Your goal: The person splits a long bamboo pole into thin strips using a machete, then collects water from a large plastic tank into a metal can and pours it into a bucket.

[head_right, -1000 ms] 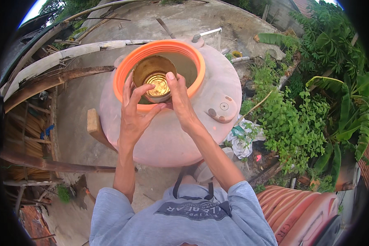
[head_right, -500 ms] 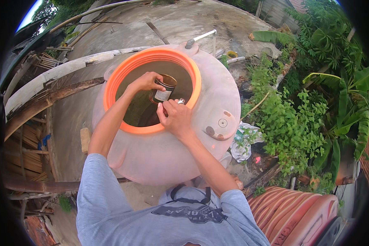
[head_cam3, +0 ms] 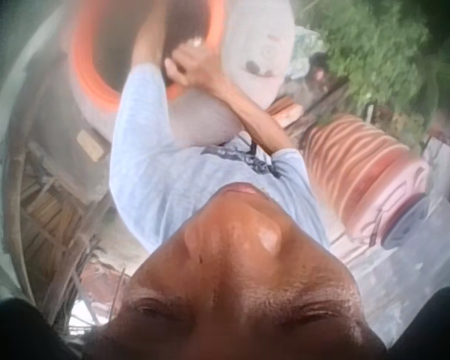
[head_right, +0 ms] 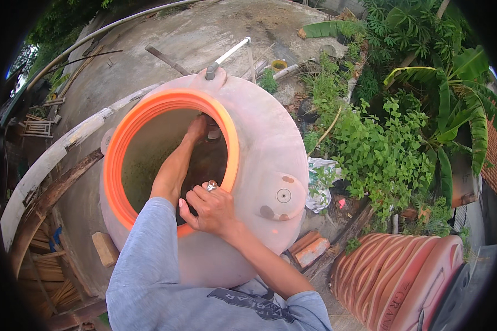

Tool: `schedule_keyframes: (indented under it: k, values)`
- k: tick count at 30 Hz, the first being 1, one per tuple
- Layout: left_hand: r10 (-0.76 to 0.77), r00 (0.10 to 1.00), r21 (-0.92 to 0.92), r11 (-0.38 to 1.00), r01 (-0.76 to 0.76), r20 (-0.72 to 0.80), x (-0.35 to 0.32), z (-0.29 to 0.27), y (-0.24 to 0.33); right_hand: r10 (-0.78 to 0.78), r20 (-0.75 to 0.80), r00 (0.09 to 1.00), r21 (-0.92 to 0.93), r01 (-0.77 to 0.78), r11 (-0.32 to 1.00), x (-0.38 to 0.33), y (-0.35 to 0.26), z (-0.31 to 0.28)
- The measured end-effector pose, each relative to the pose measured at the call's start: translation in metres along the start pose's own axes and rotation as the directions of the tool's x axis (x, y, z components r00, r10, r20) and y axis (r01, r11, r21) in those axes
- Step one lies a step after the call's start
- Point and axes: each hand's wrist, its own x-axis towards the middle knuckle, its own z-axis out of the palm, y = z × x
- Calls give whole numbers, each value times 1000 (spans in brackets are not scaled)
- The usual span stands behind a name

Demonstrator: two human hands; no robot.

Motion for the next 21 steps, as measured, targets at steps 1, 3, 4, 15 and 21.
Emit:
schedule_keyframes:
  k: [1, 3, 4, 15, 21]
  values:
    - [23, 1000, -39, 999, -23, -1, 0, 1, 8, 36, 0, 999, -7, -36, 999, 0, 0, 0]
    - [57, 997, -178, 982, -66, -54, 0, 3, 5, 85, 0, 996, -7, -85, 996, 6, -3, 0]
    - [70, 993, -278, 956, -94, -96, 0, 12, -2, 145, 106, 984, 35, -150, 988, 10, -4, -3]
    - [83, 952, -474, 853, -221, -294, -2, 13, -6, -127, 692, 711, 215, -36, 976, 25, -25, -53]
    - [111, 935, -416, 874, -253, -337, -15, -1, 3, 26, 132, 991, 145, -45, 988, -28, -22, -90]
